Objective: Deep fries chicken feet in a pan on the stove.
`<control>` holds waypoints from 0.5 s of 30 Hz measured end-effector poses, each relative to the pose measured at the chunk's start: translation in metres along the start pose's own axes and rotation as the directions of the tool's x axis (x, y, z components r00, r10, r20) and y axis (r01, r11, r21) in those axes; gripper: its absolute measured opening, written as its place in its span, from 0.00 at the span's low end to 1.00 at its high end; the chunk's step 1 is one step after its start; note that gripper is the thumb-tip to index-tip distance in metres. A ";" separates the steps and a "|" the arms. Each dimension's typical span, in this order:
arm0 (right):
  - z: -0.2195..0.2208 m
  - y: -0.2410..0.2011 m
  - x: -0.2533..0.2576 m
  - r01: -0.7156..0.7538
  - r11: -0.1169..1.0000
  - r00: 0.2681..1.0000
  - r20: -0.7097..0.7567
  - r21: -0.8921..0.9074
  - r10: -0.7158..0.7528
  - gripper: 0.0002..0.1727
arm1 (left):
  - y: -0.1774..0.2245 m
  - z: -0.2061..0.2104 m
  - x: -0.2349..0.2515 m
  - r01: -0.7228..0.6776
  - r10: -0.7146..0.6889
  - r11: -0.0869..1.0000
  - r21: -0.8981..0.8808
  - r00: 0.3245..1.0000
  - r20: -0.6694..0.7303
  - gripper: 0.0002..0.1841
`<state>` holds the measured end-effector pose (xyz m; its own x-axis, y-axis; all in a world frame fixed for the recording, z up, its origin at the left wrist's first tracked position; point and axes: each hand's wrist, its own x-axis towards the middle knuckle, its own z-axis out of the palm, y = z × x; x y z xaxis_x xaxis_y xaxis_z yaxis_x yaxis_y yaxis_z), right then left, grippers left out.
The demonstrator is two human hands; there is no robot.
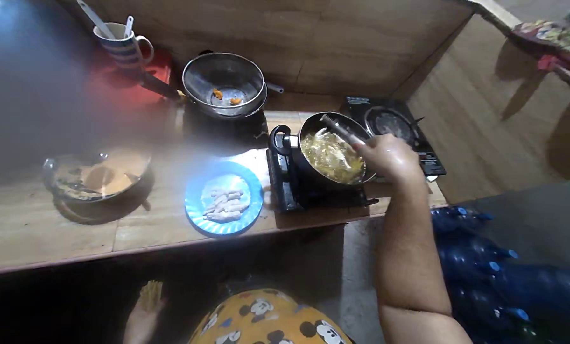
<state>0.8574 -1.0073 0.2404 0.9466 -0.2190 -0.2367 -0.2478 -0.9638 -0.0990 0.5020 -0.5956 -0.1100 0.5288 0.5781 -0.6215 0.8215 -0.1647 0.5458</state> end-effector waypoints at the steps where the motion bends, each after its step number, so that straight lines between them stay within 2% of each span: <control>1: -0.004 -0.001 -0.013 0.054 0.999 0.997 -0.050 0.007 -0.053 0.30 | -0.001 0.001 0.000 0.015 -0.015 1.000 -0.006 1.000 -0.003 0.39; 4: 0.013 -0.007 -0.054 0.362 0.932 0.924 -0.122 -0.022 -0.362 0.24 | -0.001 0.004 0.000 0.046 -0.046 0.999 -0.007 0.999 -0.009 0.38; 7: 0.081 -0.026 -0.087 0.631 0.766 0.759 -0.104 -0.127 -0.643 0.15 | -0.003 0.007 -0.001 0.041 -0.042 0.999 -0.028 0.999 -0.017 0.38; 11: 0.160 -0.047 -0.095 0.770 0.609 0.630 0.082 -0.190 -0.772 0.15 | -0.002 0.008 -0.003 0.045 -0.046 0.998 -0.042 0.999 -0.021 0.38; 15: 0.181 -0.068 -0.100 0.800 0.578 0.600 0.253 -0.160 -0.759 0.19 | -0.003 0.009 -0.003 0.039 -0.040 0.998 -0.040 0.999 -0.028 0.38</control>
<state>0.7425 -0.8919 0.0958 0.7034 0.6388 -0.3117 0.6470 -0.7570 -0.0915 0.4993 -0.6040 -0.1145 0.4895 0.6065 -0.6266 0.8321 -0.1099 0.5436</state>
